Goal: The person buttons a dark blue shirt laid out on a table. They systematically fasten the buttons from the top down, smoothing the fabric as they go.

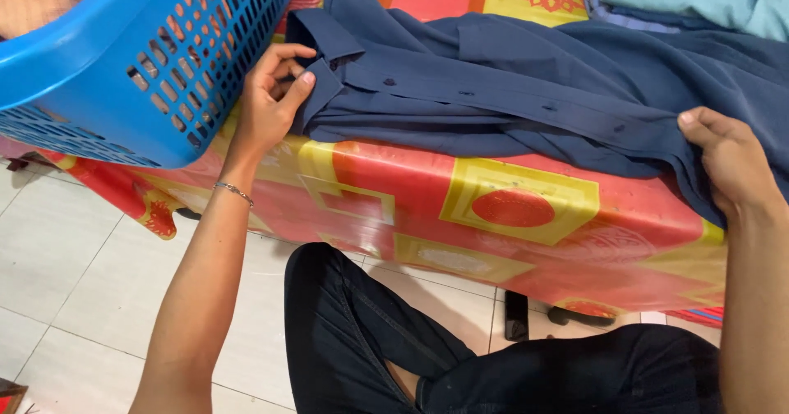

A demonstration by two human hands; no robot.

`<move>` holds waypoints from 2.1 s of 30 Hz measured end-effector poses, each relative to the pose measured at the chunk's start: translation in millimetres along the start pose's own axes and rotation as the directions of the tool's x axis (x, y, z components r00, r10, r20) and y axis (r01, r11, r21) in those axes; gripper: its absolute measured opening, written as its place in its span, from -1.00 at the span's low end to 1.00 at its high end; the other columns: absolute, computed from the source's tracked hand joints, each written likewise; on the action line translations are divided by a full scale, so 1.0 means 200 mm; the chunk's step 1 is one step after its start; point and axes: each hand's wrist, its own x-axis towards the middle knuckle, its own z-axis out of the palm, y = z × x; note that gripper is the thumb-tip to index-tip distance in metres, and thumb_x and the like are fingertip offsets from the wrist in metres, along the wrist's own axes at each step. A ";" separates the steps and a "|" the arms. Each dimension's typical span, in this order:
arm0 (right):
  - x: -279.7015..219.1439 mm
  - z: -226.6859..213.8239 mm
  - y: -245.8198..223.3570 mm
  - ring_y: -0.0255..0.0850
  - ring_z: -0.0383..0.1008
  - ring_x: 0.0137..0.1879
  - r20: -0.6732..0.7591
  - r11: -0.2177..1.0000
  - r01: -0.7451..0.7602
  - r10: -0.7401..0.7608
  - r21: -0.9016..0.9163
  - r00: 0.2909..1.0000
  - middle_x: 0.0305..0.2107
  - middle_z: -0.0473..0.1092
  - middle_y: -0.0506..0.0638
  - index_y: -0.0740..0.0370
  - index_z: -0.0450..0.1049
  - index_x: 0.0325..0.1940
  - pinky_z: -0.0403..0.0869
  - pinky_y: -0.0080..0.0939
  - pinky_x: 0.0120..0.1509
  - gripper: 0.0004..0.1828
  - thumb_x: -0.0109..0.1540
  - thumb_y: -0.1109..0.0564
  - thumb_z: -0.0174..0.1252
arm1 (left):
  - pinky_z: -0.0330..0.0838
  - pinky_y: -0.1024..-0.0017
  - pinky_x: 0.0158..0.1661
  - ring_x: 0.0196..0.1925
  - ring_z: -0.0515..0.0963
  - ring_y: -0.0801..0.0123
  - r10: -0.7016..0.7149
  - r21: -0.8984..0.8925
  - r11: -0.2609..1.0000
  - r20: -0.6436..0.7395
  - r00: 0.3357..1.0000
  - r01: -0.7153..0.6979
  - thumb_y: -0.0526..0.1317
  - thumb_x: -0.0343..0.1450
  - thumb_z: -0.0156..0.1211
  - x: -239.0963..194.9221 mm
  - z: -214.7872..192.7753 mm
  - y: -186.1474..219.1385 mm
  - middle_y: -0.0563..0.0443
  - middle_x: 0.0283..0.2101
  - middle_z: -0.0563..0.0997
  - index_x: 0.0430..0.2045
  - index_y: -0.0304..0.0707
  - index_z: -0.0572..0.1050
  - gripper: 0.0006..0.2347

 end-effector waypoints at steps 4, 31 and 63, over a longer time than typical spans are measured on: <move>-0.04 0.06 -0.06 -0.48 0.19 -0.24 -0.035 0.995 0.078 -0.080 -0.058 0.996 -0.33 0.24 -0.29 -0.07 0.29 -0.21 0.22 -0.38 -0.10 -0.74 0.59 0.02 -0.03 | 0.28 0.52 -0.25 -0.25 0.41 0.50 0.035 0.116 0.992 0.041 0.999 -0.040 -0.16 0.60 0.11 0.00 0.03 0.05 0.07 -0.26 0.47 -0.05 -0.23 0.51 -0.83; -0.40 -0.14 -0.27 0.08 0.46 0.18 0.273 0.555 0.419 -0.330 -0.719 0.904 0.22 0.41 0.12 0.04 0.31 0.50 0.37 0.02 0.25 -0.07 0.00 0.40 -0.02 | 0.12 0.08 0.19 0.21 0.44 0.23 -0.029 0.336 0.938 0.332 0.943 -0.090 -0.01 0.55 0.06 0.20 0.46 0.15 0.09 0.03 0.54 -0.04 -0.13 0.55 -0.73; -0.08 -0.83 0.62 0.04 0.33 0.27 -0.146 0.722 0.439 -0.591 -0.535 0.793 0.03 0.36 0.24 0.47 0.42 0.26 0.22 -0.01 0.52 -0.82 0.78 0.23 0.00 | 0.08 0.20 -0.09 0.00 0.46 0.21 0.423 0.485 0.720 0.260 0.868 -0.496 -0.27 0.55 0.31 0.16 0.48 0.04 0.12 -0.10 0.54 -0.23 -0.12 0.61 -1.00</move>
